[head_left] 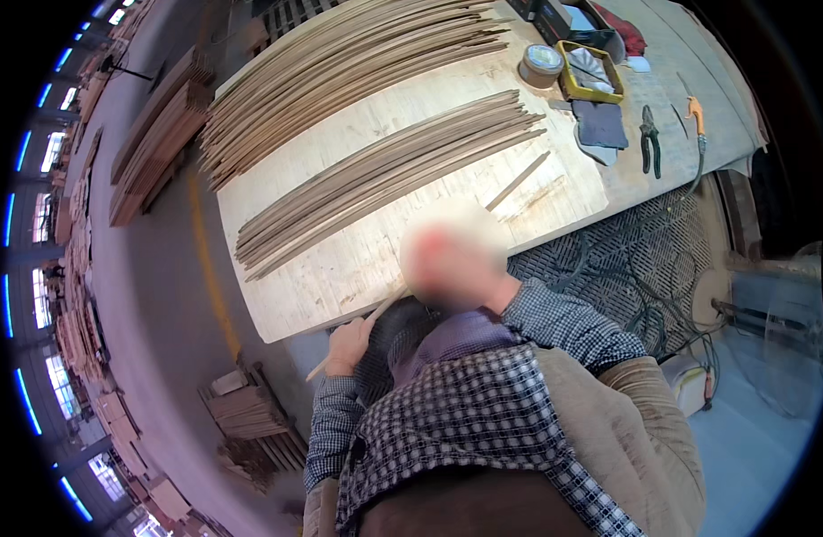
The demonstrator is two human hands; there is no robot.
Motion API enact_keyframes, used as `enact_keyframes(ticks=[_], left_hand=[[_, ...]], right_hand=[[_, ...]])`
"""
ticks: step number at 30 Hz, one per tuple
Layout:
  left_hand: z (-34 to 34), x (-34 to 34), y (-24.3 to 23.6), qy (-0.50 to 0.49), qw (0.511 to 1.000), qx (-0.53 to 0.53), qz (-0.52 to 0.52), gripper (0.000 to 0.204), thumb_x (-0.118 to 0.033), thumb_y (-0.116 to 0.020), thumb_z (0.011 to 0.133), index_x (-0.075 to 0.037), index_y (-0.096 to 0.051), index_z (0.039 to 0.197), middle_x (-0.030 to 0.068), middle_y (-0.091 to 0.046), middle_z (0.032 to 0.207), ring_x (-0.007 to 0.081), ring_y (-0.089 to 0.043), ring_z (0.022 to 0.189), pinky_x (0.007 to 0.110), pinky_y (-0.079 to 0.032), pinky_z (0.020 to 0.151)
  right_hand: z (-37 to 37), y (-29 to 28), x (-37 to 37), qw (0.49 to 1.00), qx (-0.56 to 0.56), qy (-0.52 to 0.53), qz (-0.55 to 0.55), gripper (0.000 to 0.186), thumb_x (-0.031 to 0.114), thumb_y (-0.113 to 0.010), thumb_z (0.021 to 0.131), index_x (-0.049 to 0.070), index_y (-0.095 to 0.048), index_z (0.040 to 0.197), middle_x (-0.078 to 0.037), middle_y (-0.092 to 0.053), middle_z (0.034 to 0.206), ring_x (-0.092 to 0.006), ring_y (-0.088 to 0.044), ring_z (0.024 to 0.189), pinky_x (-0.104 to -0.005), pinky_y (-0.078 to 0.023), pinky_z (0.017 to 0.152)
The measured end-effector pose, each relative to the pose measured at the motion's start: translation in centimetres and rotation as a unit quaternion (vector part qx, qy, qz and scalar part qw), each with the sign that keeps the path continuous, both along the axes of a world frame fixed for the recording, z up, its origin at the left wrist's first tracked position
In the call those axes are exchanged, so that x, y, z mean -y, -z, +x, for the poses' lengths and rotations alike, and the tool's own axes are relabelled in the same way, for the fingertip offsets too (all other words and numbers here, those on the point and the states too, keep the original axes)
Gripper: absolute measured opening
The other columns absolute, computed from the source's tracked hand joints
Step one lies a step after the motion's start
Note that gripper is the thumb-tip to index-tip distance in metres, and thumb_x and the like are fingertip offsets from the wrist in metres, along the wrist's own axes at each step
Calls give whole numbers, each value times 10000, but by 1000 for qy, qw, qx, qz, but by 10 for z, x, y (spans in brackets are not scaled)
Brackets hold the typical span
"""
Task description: The person sands long wooden strips using a red handheld orbital sander, handling strips one at a time and placing them on a stack.
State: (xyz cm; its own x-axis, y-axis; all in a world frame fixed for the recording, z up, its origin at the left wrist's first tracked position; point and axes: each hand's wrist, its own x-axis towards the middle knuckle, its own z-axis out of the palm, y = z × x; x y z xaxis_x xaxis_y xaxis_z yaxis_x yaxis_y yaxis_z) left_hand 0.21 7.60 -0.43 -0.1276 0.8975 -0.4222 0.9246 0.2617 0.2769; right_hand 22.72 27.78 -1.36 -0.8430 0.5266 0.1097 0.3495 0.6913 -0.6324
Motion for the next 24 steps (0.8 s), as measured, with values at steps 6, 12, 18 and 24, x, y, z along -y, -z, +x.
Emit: enact_keyframes(ticks=[6,12,18,24], left_hand=[[-6,7,7,-48,998,19,-28,421,-400,-377,915,-49,-569,784,215,-598,772,419,-563,740,504,-431,671],[-36,18,40,28,981,194,-3,339,-352,-445,901,-51,-596,856,201,-605,773,386,-579,796,452,-441,693],[7,-6,0,-116,991,61,6,312,-371,-475,894,-87,-579,820,171,-605,704,355,-605,714,450,-461,633],[9,-3,6,-88,996,-28,2,387,-432,-442,905,-76,-553,801,206,-603,710,413,-582,707,518,-425,631]], right_hand=[[69,-143,-96,984,145,25,98,149,101,-594,718,153,-561,854,-97,-531,745,-272,-538,675,-408,-439,595],[123,-55,-130,945,139,282,84,314,124,-604,702,195,-559,1005,-141,-550,869,-316,-565,765,-416,-463,674],[68,-44,-68,963,47,254,74,482,146,-614,686,237,-557,1156,-185,-570,992,-361,-591,855,-423,-486,752],[6,-81,10,996,55,-5,-71,366,142,-602,754,192,-566,1115,-220,-547,977,-385,-556,961,-442,-482,765]])
